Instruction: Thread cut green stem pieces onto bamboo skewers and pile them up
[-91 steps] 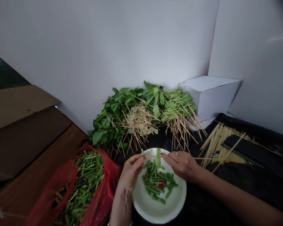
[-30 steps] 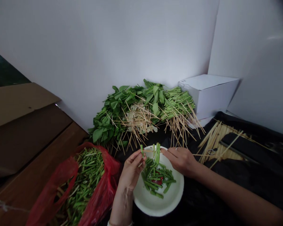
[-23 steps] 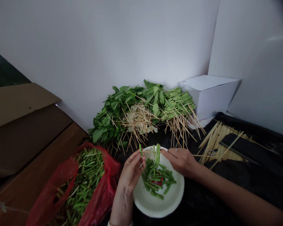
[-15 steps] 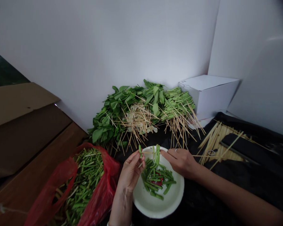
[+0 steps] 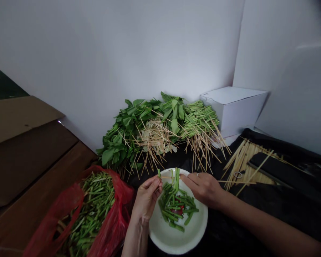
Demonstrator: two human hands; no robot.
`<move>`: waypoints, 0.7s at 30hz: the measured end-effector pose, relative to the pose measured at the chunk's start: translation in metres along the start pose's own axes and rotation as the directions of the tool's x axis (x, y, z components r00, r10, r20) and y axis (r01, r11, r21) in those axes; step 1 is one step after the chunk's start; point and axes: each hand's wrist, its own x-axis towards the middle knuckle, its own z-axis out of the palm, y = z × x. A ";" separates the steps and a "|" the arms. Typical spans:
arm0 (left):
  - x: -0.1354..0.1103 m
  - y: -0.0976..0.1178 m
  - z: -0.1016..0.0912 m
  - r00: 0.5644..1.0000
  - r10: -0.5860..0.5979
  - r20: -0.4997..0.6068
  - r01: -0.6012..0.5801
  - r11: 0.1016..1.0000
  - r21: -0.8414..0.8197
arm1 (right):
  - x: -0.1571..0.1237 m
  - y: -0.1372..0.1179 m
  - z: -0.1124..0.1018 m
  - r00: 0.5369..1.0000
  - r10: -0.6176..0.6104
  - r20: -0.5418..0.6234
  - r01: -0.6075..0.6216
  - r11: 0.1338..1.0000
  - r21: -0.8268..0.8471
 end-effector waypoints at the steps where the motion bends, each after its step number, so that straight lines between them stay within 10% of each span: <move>1: 0.000 0.000 0.000 1.000 -0.007 0.007 0.007 1.000 0.002 | 0.000 0.000 0.000 1.000 -0.002 0.005 0.002 1.000 0.000; 16: -0.002 -0.016 0.010 0.990 -0.011 0.138 -0.025 0.967 0.253 | 0.004 -0.002 -0.004 1.000 -0.010 0.003 0.010 1.000 0.009; 21: 0.005 -0.008 0.000 0.939 0.085 0.332 -0.304 0.654 0.693 | 0.001 0.009 0.000 0.998 0.047 -0.051 -0.048 0.998 -0.029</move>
